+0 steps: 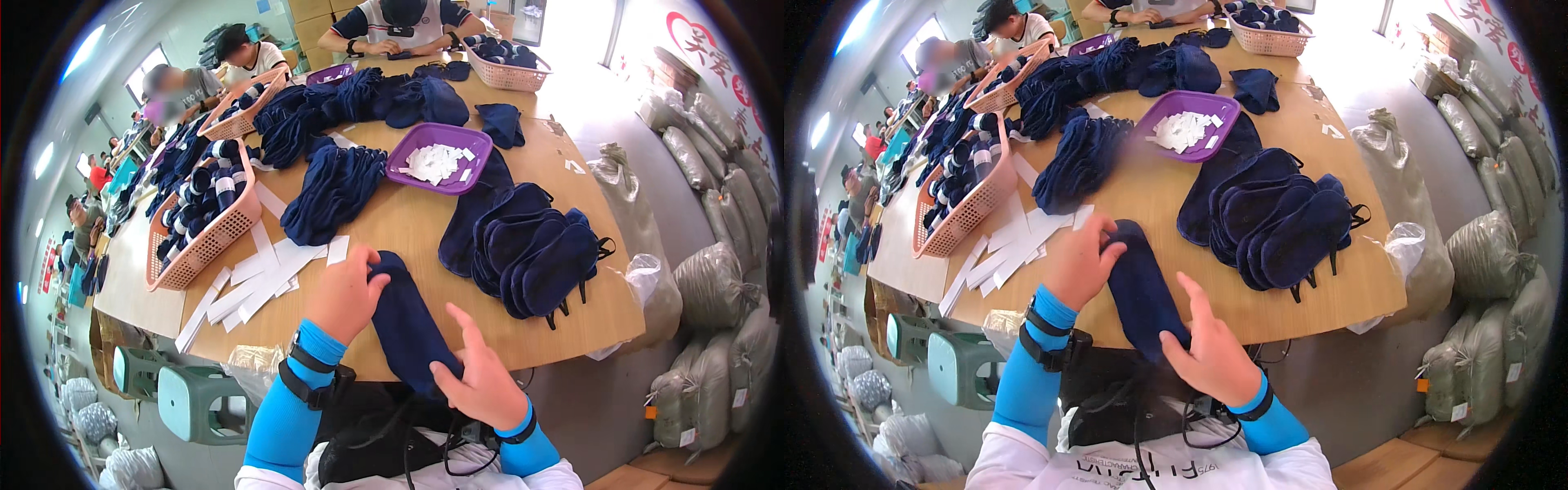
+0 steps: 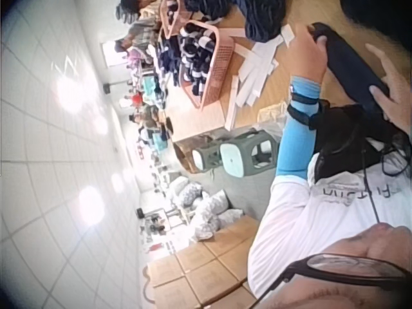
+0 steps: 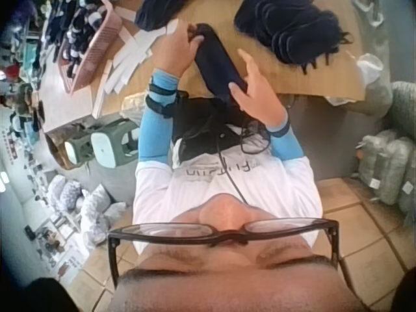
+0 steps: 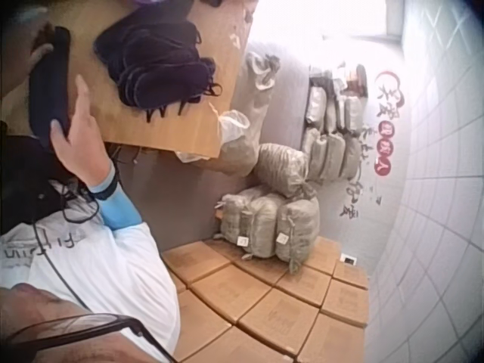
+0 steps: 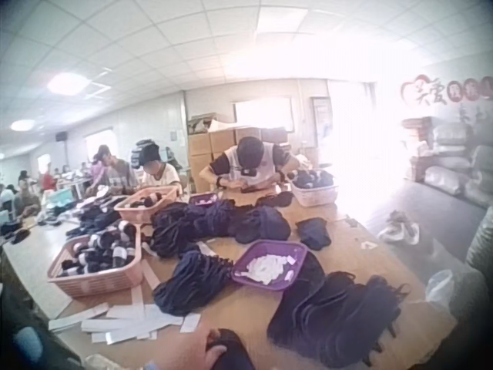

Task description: Folding blue fabric shoe components and wrapping them with adhesive labels.

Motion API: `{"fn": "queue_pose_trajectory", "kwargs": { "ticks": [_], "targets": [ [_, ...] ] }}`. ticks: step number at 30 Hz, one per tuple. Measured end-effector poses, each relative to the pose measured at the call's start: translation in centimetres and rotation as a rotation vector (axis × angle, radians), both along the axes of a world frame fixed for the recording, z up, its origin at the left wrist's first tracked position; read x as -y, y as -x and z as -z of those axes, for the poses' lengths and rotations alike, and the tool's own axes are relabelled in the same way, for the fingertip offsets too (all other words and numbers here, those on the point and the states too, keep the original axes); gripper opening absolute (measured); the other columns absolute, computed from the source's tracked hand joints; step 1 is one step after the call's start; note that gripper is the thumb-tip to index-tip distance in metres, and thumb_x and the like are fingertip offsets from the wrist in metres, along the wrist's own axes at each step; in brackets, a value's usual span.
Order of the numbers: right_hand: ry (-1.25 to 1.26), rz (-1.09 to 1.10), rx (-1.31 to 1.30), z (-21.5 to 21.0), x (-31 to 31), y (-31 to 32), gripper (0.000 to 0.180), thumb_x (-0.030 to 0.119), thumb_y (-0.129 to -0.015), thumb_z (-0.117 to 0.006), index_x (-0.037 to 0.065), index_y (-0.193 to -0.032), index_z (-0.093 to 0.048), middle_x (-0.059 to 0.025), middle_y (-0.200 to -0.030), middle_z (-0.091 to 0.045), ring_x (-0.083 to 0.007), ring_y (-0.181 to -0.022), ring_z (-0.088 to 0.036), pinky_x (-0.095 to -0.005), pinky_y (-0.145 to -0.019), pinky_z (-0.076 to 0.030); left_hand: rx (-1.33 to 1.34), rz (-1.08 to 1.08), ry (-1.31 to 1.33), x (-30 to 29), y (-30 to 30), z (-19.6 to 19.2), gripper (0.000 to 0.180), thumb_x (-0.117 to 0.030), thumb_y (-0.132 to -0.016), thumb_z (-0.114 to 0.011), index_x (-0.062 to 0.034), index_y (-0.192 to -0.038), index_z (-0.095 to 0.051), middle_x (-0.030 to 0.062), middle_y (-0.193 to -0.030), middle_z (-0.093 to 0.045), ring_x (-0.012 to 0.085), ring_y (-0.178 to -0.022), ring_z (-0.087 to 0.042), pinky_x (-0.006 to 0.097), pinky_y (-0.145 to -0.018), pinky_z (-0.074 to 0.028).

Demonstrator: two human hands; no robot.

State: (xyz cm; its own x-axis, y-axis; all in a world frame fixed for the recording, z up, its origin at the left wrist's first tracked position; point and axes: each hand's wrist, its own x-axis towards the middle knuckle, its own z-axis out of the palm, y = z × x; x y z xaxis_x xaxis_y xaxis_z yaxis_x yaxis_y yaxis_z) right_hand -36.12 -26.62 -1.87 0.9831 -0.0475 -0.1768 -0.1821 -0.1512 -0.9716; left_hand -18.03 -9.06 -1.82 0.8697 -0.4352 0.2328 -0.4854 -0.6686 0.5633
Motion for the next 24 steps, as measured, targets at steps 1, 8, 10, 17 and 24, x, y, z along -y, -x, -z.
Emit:
{"fn": "queue_pose_trajectory", "kwargs": {
  "ticks": [1,8,10,17,24],
  "targets": [
    [0.127,-0.041,0.107,0.7,0.0,-0.2,0.075,0.009,-0.095,-0.065,0.003,-0.159,-0.026,-0.0202,-0.075,-0.062,-0.0343,-0.062,-0.064,-0.0412,-0.064,-0.049,-0.020,0.053,-0.117,-0.3,-0.4,0.9,0.026,-0.014,-0.091,-0.075,-0.0051,-0.111,-0.061,0.0158,-0.092,-0.073,0.0354,-0.089,-0.072,0.043,-0.075,-0.054],
    [-0.061,-0.170,-0.063,-1.1,-0.1,-1.5,0.049,0.012,-0.099,-0.060,0.003,-0.146,-0.049,-0.0143,-0.073,-0.067,-0.0207,-0.060,-0.065,-0.0361,-0.063,-0.053,0.024,0.067,-0.021,-0.7,-2.4,1.5,0.015,-0.013,-0.089,-0.073,-0.0053,-0.101,-0.068,0.0153,-0.095,-0.075,0.0365,-0.092,-0.072,0.043,-0.079,-0.056],
    [-0.080,-0.164,-0.134,-0.5,0.2,-2.5,0.050,0.012,-0.099,-0.060,0.003,-0.147,-0.049,-0.0121,-0.074,-0.068,-0.0168,-0.060,-0.065,-0.0337,-0.062,-0.054,0.027,0.067,-0.020,-0.7,-2.6,2.1,0.012,-0.012,-0.089,-0.072,-0.0057,-0.099,-0.071,0.0152,-0.096,-0.076,0.0367,-0.092,-0.072,0.043,-0.081,-0.056],
    [-0.092,-0.152,-0.031,-0.3,-0.1,-2.2,0.053,0.012,-0.099,-0.060,0.001,-0.149,-0.048,-0.0089,-0.079,-0.069,-0.0126,-0.065,-0.067,-0.0298,-0.061,-0.054,0.029,0.032,0.021,-0.7,-2.4,2.1,0.016,-0.011,-0.089,-0.070,-0.0051,-0.104,-0.076,0.0166,-0.102,-0.075,0.0370,-0.099,-0.070,0.044,-0.089,-0.055],
    [-0.053,-0.140,-0.090,0.2,0.0,-2.5,0.052,0.011,-0.099,-0.059,0.000,-0.149,-0.048,-0.0089,-0.080,-0.068,-0.0128,-0.067,-0.067,-0.0304,-0.061,-0.054,0.055,0.070,-0.004,-0.9,-3.1,2.4,0.018,-0.014,-0.089,-0.073,-0.0097,-0.105,-0.078,0.0124,-0.105,-0.075,0.0350,-0.099,-0.071,0.043,-0.086,-0.055]
  ]
}}
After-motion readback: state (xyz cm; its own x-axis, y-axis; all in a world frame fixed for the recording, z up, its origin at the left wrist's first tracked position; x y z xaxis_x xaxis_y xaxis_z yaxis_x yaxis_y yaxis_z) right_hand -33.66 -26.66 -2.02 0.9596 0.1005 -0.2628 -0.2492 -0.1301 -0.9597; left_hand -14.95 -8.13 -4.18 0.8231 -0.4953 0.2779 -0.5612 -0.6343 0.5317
